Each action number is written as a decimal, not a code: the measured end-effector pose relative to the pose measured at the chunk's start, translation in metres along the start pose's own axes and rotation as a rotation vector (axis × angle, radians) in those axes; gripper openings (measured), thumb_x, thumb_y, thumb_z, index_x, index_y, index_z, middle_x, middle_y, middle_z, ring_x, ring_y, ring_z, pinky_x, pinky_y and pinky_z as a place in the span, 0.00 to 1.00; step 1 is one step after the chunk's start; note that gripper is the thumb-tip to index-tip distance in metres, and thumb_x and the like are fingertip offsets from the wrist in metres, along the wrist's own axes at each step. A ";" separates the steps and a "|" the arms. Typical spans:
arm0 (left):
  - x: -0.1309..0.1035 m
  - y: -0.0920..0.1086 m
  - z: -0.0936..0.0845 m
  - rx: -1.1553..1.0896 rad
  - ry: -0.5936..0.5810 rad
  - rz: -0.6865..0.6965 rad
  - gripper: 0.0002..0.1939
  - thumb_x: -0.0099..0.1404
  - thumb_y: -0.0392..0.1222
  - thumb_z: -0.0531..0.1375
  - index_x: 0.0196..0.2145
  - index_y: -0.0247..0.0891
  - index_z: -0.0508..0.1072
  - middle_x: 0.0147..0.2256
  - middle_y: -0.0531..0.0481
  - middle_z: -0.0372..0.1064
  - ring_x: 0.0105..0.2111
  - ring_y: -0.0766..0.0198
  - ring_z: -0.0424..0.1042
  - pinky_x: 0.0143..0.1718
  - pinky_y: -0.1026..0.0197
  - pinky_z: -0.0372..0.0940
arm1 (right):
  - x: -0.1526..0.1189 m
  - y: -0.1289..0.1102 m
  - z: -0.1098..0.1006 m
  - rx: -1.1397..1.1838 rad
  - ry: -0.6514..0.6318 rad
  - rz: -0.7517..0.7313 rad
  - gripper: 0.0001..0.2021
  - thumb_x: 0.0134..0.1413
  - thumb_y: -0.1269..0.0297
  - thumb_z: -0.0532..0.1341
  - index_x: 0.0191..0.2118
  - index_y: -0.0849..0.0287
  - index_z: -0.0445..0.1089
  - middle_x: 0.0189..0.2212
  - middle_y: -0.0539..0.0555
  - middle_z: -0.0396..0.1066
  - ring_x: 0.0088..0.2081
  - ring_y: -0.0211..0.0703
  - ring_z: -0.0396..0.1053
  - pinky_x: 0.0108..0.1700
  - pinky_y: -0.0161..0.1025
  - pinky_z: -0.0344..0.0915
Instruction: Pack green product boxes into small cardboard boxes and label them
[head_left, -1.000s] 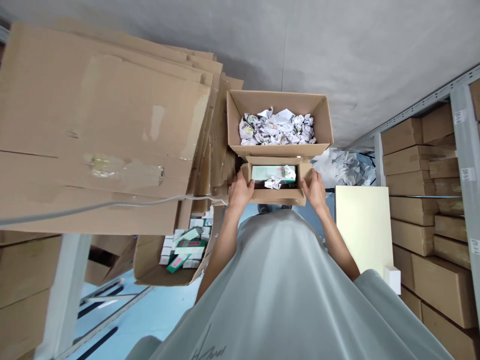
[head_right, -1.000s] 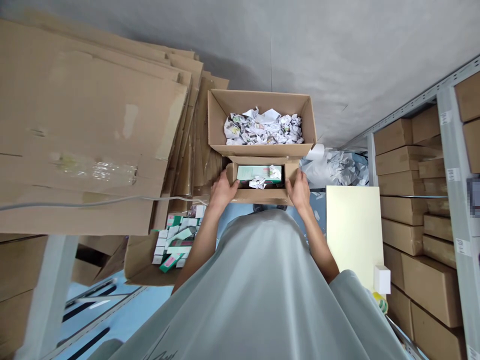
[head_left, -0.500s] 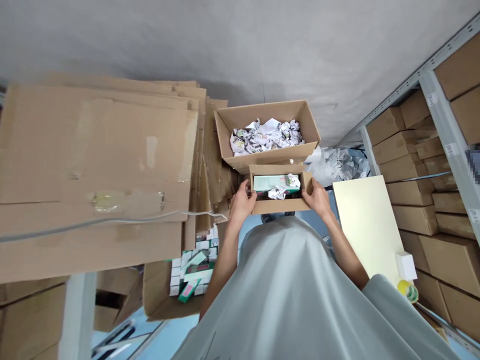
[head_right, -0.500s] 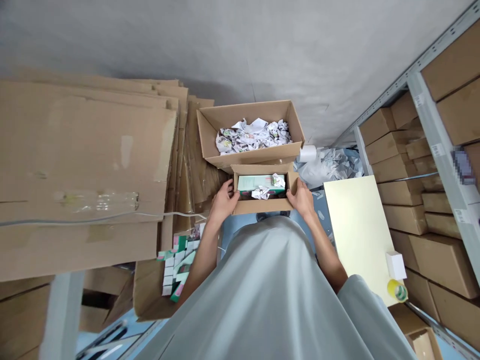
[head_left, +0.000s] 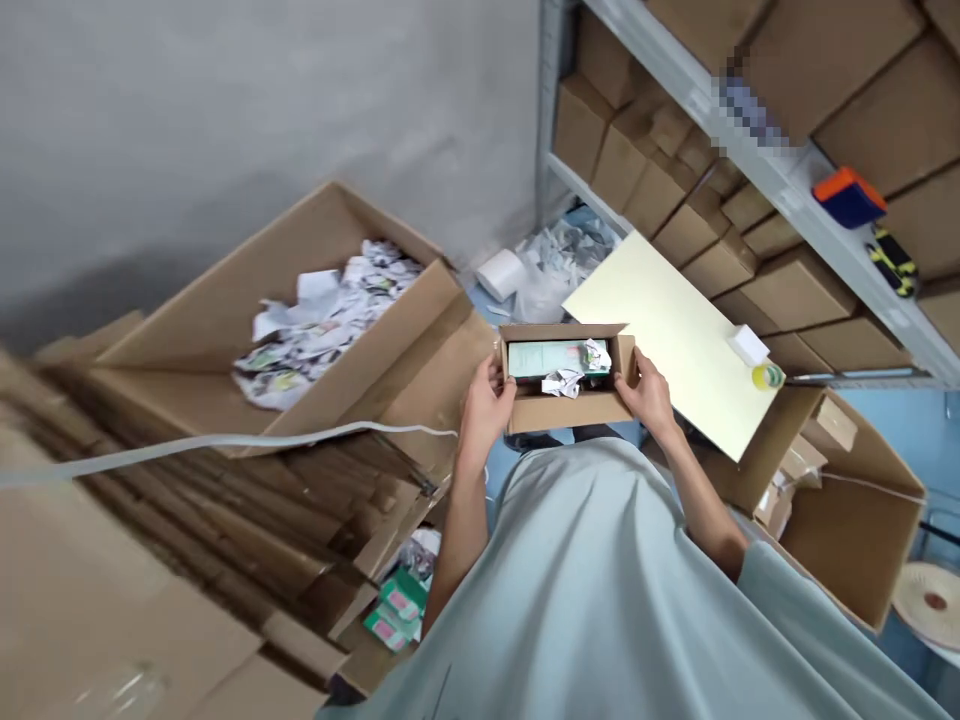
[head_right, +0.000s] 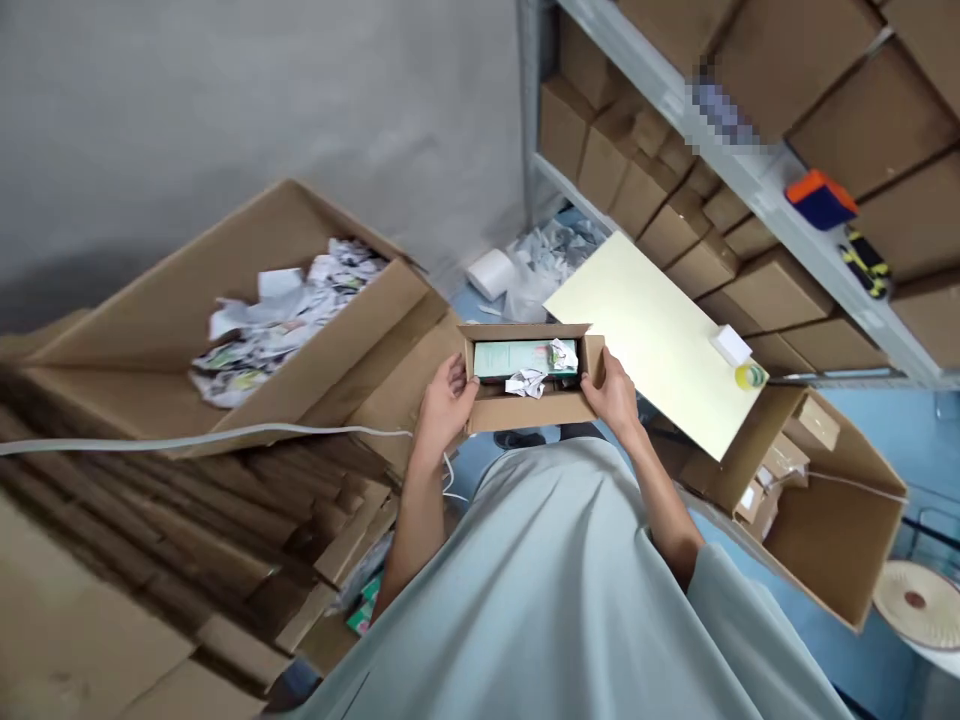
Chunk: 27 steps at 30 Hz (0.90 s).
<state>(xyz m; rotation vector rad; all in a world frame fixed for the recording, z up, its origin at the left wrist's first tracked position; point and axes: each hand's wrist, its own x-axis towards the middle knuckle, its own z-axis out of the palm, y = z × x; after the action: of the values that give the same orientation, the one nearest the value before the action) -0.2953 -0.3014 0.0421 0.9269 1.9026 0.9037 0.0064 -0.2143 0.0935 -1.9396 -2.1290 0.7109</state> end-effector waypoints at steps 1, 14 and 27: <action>0.008 0.008 0.017 -0.014 -0.054 0.020 0.36 0.76 0.39 0.62 0.78 0.38 0.62 0.68 0.33 0.76 0.64 0.50 0.81 0.66 0.49 0.76 | -0.004 0.018 -0.005 0.007 0.026 0.048 0.39 0.67 0.51 0.60 0.77 0.67 0.64 0.71 0.71 0.73 0.68 0.67 0.75 0.70 0.60 0.73; 0.106 0.076 0.266 0.069 -0.370 0.054 0.32 0.68 0.34 0.66 0.68 0.33 0.72 0.60 0.32 0.81 0.55 0.50 0.86 0.64 0.47 0.76 | 0.027 0.254 -0.008 0.245 0.197 0.410 0.40 0.65 0.51 0.64 0.76 0.69 0.65 0.70 0.72 0.74 0.69 0.68 0.75 0.70 0.59 0.72; 0.165 0.124 0.396 0.336 -0.454 0.140 0.32 0.67 0.31 0.61 0.68 0.37 0.73 0.64 0.35 0.79 0.62 0.47 0.81 0.70 0.44 0.71 | 0.068 0.341 0.022 0.332 0.323 0.504 0.36 0.71 0.53 0.59 0.77 0.68 0.60 0.68 0.73 0.73 0.69 0.65 0.73 0.69 0.59 0.74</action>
<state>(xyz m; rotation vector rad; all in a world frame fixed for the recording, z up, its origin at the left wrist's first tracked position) 0.0198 -0.0072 -0.0745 1.3508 1.6286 0.4020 0.2906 -0.1400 -0.0932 -2.2245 -1.2569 0.7099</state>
